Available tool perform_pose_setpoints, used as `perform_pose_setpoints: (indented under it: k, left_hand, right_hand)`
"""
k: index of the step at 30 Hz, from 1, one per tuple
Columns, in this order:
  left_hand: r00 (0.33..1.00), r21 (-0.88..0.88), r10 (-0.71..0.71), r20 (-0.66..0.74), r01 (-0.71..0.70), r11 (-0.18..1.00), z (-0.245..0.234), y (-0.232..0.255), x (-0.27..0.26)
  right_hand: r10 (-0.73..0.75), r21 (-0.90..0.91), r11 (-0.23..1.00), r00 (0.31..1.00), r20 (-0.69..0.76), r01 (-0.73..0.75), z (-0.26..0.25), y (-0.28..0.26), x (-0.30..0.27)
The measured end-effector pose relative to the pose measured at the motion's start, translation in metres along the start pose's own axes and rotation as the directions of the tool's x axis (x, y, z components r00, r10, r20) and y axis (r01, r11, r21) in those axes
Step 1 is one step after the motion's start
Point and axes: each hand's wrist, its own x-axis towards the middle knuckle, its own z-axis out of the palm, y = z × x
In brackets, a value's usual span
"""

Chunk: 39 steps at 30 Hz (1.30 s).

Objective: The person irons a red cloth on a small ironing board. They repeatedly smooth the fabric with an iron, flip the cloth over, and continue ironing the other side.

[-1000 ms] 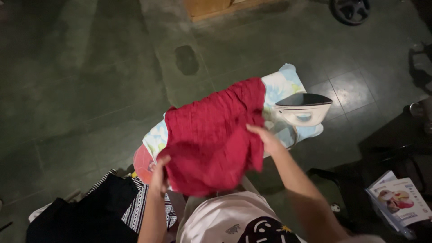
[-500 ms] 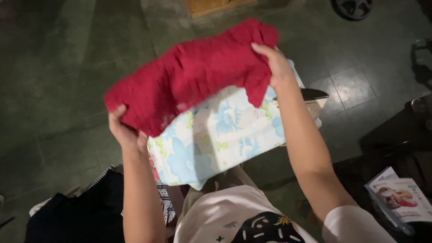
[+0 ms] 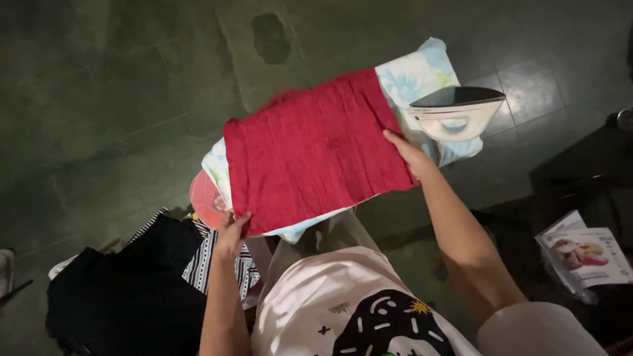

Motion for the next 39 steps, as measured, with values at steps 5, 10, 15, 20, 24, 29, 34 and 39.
perform_pose_setpoints:
  k: [5,10,15,20,24,29,34,39]
  left_hand:
    - [0.995,0.256,-0.062,-0.08,0.08,0.963,-0.033,-0.013,0.001]
    - [0.905,0.932,0.412,-0.11,-0.05,0.359,-0.018,0.01,-0.017]
    - [0.625,0.909,0.719,0.303,-0.417,-0.021,0.09,0.044,-0.013]
    - [0.599,0.782,0.555,0.577,-0.601,-0.165,0.235,0.021,0.017]
    - [0.645,0.782,0.46,0.61,-0.583,-0.221,0.305,-0.021,0.047]
    - [0.8,0.888,0.399,0.448,-0.347,-0.302,0.322,-0.055,0.058]
    - [0.776,0.891,0.446,0.445,-0.333,-0.31,0.305,-0.066,0.054]
    - [0.761,0.938,0.553,0.338,-0.222,-0.268,0.278,-0.062,0.054]
  right_hand:
    - [-0.307,-0.581,0.795,0.941,-0.141,0.173,-0.066,0.047,0.014]
    - [-0.335,-0.934,0.327,0.906,-0.258,-0.145,-0.115,0.075,-0.006]
    - [-0.822,-0.832,0.469,0.491,-0.287,0.298,-0.111,0.055,-0.055]
    - [-0.95,-0.905,0.232,0.283,-0.132,0.357,-0.114,0.015,-0.033]
    - [-0.954,-0.796,0.276,0.256,-0.157,0.54,-0.109,0.01,-0.019]
    - [-0.921,-0.778,0.322,0.37,-0.125,0.54,-0.09,-0.043,-0.029]
    - [-0.762,-0.864,0.293,0.646,0.047,0.409,-0.074,-0.101,-0.029]
    - [-0.615,-0.763,0.264,0.713,0.338,0.59,-0.046,-0.088,-0.027]
